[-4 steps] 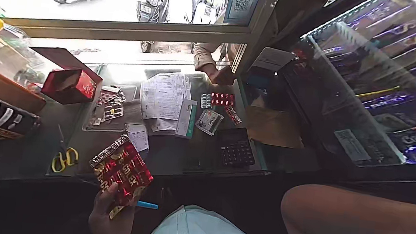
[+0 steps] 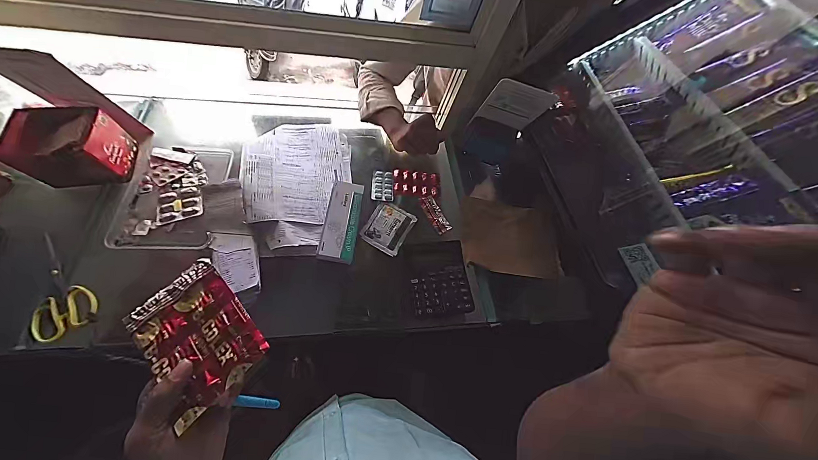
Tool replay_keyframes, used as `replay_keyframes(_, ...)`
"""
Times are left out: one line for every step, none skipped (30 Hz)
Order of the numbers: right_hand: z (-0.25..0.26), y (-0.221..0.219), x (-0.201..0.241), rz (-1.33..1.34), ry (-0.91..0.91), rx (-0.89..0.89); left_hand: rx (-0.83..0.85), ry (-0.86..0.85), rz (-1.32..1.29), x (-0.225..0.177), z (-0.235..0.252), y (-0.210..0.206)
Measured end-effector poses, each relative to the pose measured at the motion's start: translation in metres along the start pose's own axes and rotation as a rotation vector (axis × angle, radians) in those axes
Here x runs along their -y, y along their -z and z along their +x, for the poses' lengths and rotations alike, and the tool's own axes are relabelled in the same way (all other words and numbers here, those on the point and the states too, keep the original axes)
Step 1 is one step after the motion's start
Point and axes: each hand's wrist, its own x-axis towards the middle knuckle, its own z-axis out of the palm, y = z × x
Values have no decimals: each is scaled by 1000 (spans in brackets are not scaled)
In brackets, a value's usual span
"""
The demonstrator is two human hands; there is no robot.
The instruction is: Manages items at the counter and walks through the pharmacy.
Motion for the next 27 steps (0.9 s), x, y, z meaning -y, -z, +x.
replay_keyframes(-22, -2, -19, -83, -88, 75, 5, 0, 28, 0, 1, 2)
replay_keyframes(-43, 0, -36, -167, -173, 94, 22, 4, 55, 2, 2, 0)
replay_keyframes(-62, 8, -52, -266, -242, 69, 42, 4, 96, 3, 4, -4)
replay_keyframes(-78, 21, -68, -385, -292, -3, 72, -1, 143, 4, 6, -7)
replay_keyframes(-91, 39, -82, -513, -341, -96, 110, -2, 197, 5, 8, -9)
replay_keyframes(-101, 58, -94, -618, -402, -188, 150, 2, 253, 5, 11, -10)
replay_keyframes(-108, 75, -104, -687, -467, -249, 203, 7, 313, 6, 13, -12)
replay_keyframes(-112, 87, -109, -718, -534, -262, 268, 12, 360, 8, 17, -15)
replay_keyframes(-114, 90, -108, -700, -598, -211, 327, 21, 384, 11, 20, -20)
replay_keyframes(-115, 81, -104, -629, -650, -113, 360, 27, 375, 15, 22, -26)
replay_keyframes(-117, 62, -96, -516, -695, 8, 371, 28, 319, 19, 24, -33)
replay_keyframes(-122, 36, -87, -381, -721, 140, 366, 37, 215, 25, 27, -42)
replay_keyframes(-128, 8, -80, -235, -745, 279, 354, 60, 72, 33, 31, -55)
replay_keyframes(-135, -19, -75, -102, -752, 419, 354, 87, -80, 41, 34, -70)
replay_keyframes(-143, -44, -72, -2, -728, 529, 364, 112, -208, 49, 36, -85)
replay_keyframes(-149, -63, -71, 55, -689, 593, 375, 115, -293, 59, 36, -99)
replay_keyframes(-151, -77, -71, 74, -651, 617, 377, 115, -362, 68, 36, -112)
replay_keyframes(-150, -84, -71, 78, -631, 603, 384, 116, -422, 75, 34, -122)
replay_keyframes(-148, -86, -72, 85, -622, 563, 394, 118, -473, 79, 33, -129)
replay_keyframes(-146, -83, -73, 124, -622, 523, 399, 122, -513, 82, 33, -134)
replay_keyframes(-145, -76, -75, 205, -640, 489, 406, 134, -552, 84, 34, -137)
replay_keyframes(-146, -68, -76, 316, -667, 469, 418, 146, -584, 85, 35, -139)
replay_keyframes(-147, -59, -79, 418, -695, 464, 432, 157, -619, 86, 37, -139)
replay_keyframes(-150, -50, -80, 465, -718, 465, 443, 159, -641, 85, 38, -137)
replay_keyframes(-155, -39, -81, 432, -710, 463, 453, 152, -644, 82, 39, -134)
replay_keyframes(-162, -28, -82, 307, -666, 440, 459, 137, -621, 76, 39, -129)
replay_keyframes(-168, -14, -86, 103, -594, 391, 461, 103, -584, 68, 41, -126)
